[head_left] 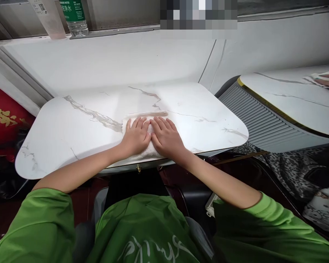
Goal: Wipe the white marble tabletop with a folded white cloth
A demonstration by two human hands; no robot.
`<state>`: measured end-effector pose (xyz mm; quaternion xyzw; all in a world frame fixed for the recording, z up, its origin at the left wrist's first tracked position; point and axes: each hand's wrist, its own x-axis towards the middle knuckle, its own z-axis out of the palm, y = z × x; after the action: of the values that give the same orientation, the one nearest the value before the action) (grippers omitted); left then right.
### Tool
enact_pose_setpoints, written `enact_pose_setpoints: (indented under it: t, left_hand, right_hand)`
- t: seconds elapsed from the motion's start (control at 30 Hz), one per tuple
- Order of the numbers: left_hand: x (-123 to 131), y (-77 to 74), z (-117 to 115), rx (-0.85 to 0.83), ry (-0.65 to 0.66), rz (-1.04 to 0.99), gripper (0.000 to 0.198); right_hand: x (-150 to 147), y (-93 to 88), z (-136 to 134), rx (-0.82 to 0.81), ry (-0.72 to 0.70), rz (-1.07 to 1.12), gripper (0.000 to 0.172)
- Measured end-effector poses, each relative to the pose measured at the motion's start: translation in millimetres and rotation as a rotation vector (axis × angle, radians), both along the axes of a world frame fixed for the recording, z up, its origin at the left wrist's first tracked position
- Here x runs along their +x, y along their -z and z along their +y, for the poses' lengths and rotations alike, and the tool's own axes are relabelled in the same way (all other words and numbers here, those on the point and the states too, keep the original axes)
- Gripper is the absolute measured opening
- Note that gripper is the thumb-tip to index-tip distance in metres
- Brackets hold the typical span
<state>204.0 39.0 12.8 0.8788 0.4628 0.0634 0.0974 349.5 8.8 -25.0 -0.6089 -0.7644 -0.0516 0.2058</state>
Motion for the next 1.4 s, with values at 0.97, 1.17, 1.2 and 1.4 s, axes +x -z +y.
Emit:
enact_pose_setpoints:
  t: [0.97, 1.17, 1.2, 1.4]
  left_hand:
    - [0, 14.6, 204, 0.084, -0.114, -0.150, 0.047]
    - [3, 15.2, 224, 0.082, -0.147, -0.175, 0.047]
    - [4, 15.0, 226, 0.079, -0.154, -0.174, 0.047]
    - [5, 14.3, 229, 0.081, -0.159, -0.162, 0.047]
  right_hand:
    - [1, 9.0, 229, -0.026, -0.022, 0.014, 0.052]
    - [6, 13.2, 257, 0.000, -0.071, 0.075, 0.055]
    - [7, 13.3, 259, -0.002, -0.069, 0.075, 0.055]
    - [7, 13.6, 263, -0.002, -0.064, 0.056, 0.055]
